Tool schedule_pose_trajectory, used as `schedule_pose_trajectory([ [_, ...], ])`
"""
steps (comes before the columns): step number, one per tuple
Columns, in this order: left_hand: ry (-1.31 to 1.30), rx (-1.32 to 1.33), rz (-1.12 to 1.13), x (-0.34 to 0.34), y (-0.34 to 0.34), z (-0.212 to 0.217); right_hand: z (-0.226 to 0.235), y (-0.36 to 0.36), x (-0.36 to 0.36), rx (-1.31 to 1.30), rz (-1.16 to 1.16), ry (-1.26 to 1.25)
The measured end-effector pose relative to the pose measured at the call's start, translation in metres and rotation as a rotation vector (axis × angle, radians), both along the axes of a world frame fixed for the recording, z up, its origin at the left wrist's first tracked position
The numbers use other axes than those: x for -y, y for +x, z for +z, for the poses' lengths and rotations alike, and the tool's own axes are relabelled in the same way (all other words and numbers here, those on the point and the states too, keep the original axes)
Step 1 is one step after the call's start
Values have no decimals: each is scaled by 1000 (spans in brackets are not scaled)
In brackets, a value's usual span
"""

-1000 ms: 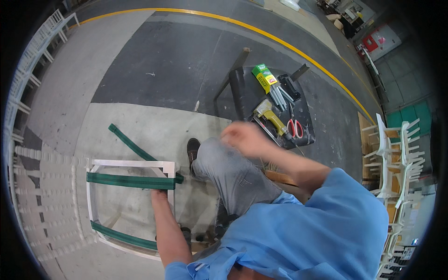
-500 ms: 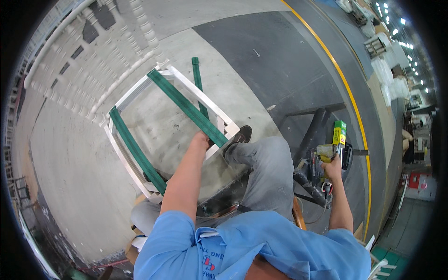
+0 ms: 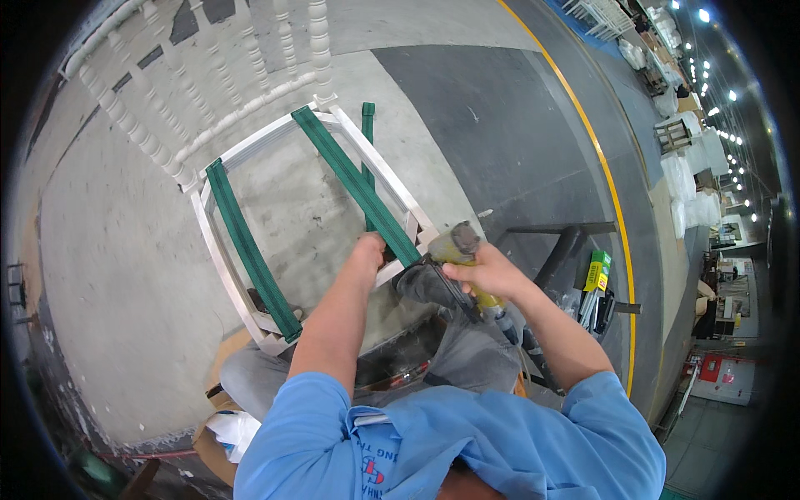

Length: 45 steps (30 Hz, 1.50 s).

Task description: The person places a white sheet on a white wooden chair and secures it with a staple gun. Then the person attaches green straps to the chair frame using the staple gun.

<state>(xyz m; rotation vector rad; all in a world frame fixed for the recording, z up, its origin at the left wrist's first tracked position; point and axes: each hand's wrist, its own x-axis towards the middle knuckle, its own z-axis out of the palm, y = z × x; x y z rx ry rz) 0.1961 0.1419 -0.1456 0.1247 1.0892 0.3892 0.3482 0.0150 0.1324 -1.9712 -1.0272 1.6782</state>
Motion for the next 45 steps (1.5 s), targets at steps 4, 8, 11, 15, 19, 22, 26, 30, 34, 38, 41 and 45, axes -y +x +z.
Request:
schedule_pose_trajectory([
  [4, 9, 4, 2, -1, -2, -4, -16, -14, -15, 55, 31, -40],
  [8, 1, 0, -12, 8, 2, 1, -23, -16, -17, 131, 79, -45],
  [11, -19, -10, 29, 7, 1, 7, -19, -20, -20, 184, 129, -43],
  [15, 16, -142, -73, 4, 0, 11, -19, -24, -19, 197, 112, -46],
  [19, 9, -79, 1, 0, -8, 9, -20, -32, -20, 173, 119, -9],
  [22, 20, -123, -83, 9, 3, 20, -25, -31, -9, 176, 68, -14],
  [26, 37, -72, -22, 3, -6, 9, -16, -47, -13, 278, 189, -29],
  [30, -34, -32, -130, 9, 4, 7, -17, -50, -4, 236, 115, -40],
  [34, 293, -337, -370, -2, -21, 15, -3, -50, -10, 111, 100, 38],
  [38, 739, -716, -809, 12, -40, 58, 12, -8, 12, 18, -38, 123],
  [41, 992, -792, -156, 54, -61, 104, 22, 17, 30, -51, -177, 204],
  [45, 706, -178, -135, 161, -59, 122, 23, 21, 36, -95, -222, 249],
])
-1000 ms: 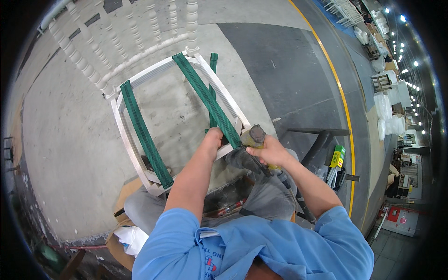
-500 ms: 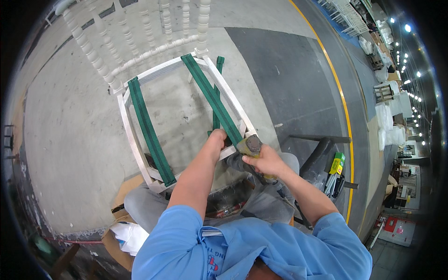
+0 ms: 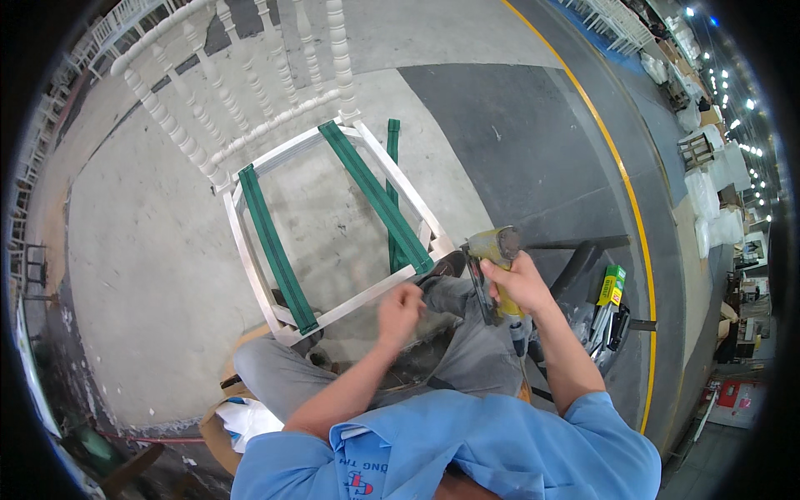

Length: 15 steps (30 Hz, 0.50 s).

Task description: The person places a white sheet on a white wooden chair and secures it with a staple gun. Then the person attaches green straps to the chair frame using the staple gun.

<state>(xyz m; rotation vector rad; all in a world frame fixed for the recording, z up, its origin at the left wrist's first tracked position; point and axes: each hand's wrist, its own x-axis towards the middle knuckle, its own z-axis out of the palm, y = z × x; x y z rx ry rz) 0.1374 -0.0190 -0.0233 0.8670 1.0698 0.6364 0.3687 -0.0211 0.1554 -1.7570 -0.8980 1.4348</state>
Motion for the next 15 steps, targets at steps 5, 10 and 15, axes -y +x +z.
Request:
schedule_pose_trajectory([
  [5, -345, 89, 230, 2, 31, -28, -3, -8, 5, -40, 117, -20],
  [10, 64, -109, -24, -14, 41, -41, -3, -8, 10, -42, 157, -14],
  [15, -16, 99, -155, 9, 35, -15, -16, -6, 6, -30, 100, -25],
])
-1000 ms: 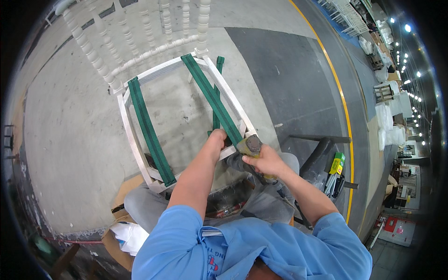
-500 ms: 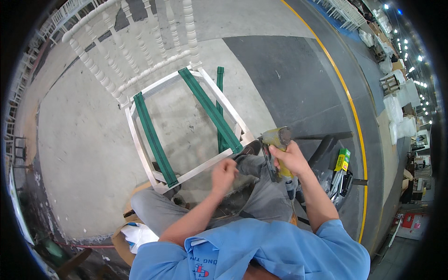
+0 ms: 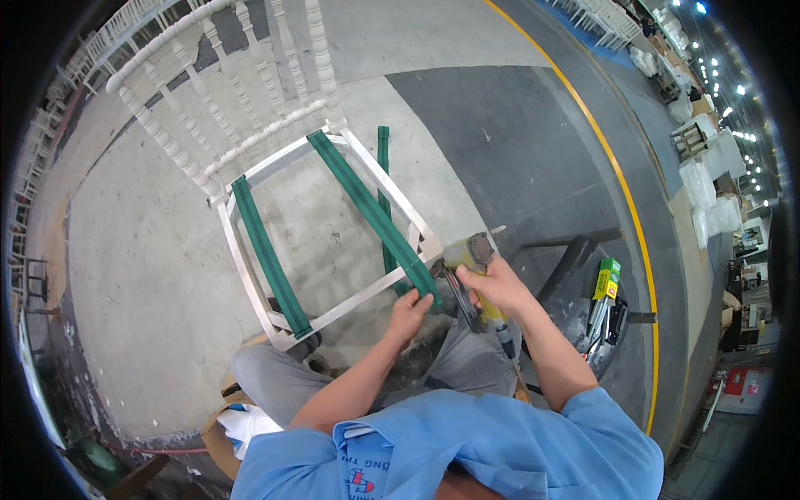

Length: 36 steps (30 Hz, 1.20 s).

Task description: The person places a white sheet on a white wooden chair and secures it with a staple gun. Then the person attaches green straps to the chair frame using the staple gun.

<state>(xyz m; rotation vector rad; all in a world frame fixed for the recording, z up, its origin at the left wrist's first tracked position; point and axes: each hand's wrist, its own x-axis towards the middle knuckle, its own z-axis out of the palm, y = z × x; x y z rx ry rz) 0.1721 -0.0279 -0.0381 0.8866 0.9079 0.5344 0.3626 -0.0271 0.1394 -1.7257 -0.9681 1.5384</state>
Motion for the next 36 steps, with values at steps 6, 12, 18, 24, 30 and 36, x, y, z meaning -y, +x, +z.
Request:
schedule_pose_trajectory([
  [6, -268, 66, 189, -88, -22, 56, -12, -9, -24, 72, 61, -84],
  [12, -384, 140, 162, -126, -29, 30, -25, -28, -48, 128, 135, -132],
  [18, -442, 176, 171, -126, -24, 42, -39, -30, -50, 181, 130, -161],
  [24, -433, 156, 157, -129, -29, 46, -41, -34, -49, 215, 133, -177],
  [30, -484, 189, 141, -133, -29, 34, -43, -42, -47, 256, 142, -195],
  [36, -538, 201, 133, -135, -35, 33, -39, -56, -46, 250, 201, -147],
])
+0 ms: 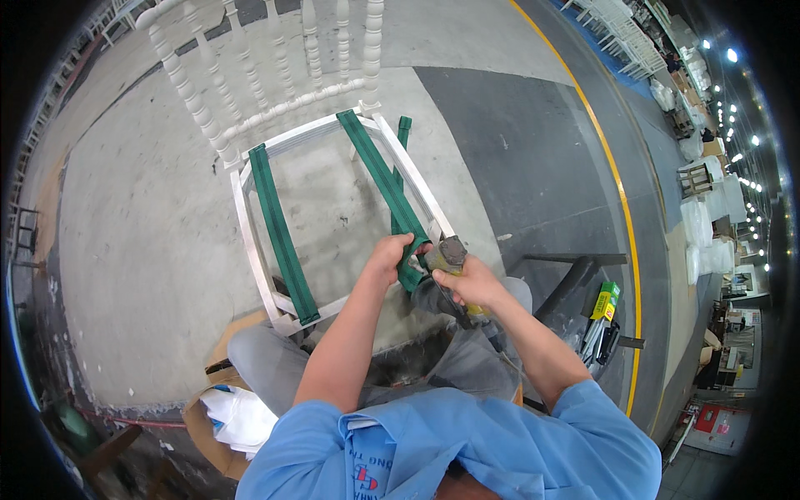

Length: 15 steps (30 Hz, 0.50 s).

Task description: The person places a white sheet on a white wooden chair and secures it with a staple gun. Then the person attaches green straps to the chair frame using the staple gun.

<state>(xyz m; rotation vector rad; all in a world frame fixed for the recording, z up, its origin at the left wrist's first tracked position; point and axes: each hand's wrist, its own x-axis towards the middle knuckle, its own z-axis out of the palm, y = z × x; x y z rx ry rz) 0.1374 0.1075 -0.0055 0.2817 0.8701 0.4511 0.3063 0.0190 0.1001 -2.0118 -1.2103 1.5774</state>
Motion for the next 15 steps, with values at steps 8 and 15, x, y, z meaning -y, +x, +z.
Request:
schedule_pose_trajectory([
  [8, 147, 37, -149, 5, -6, 5, 55, 36, 27, -106, -183, 157],
  [15, 527, -229, -146, 65, 0, 5, 124, 170, 141, -38, -703, 360],
])
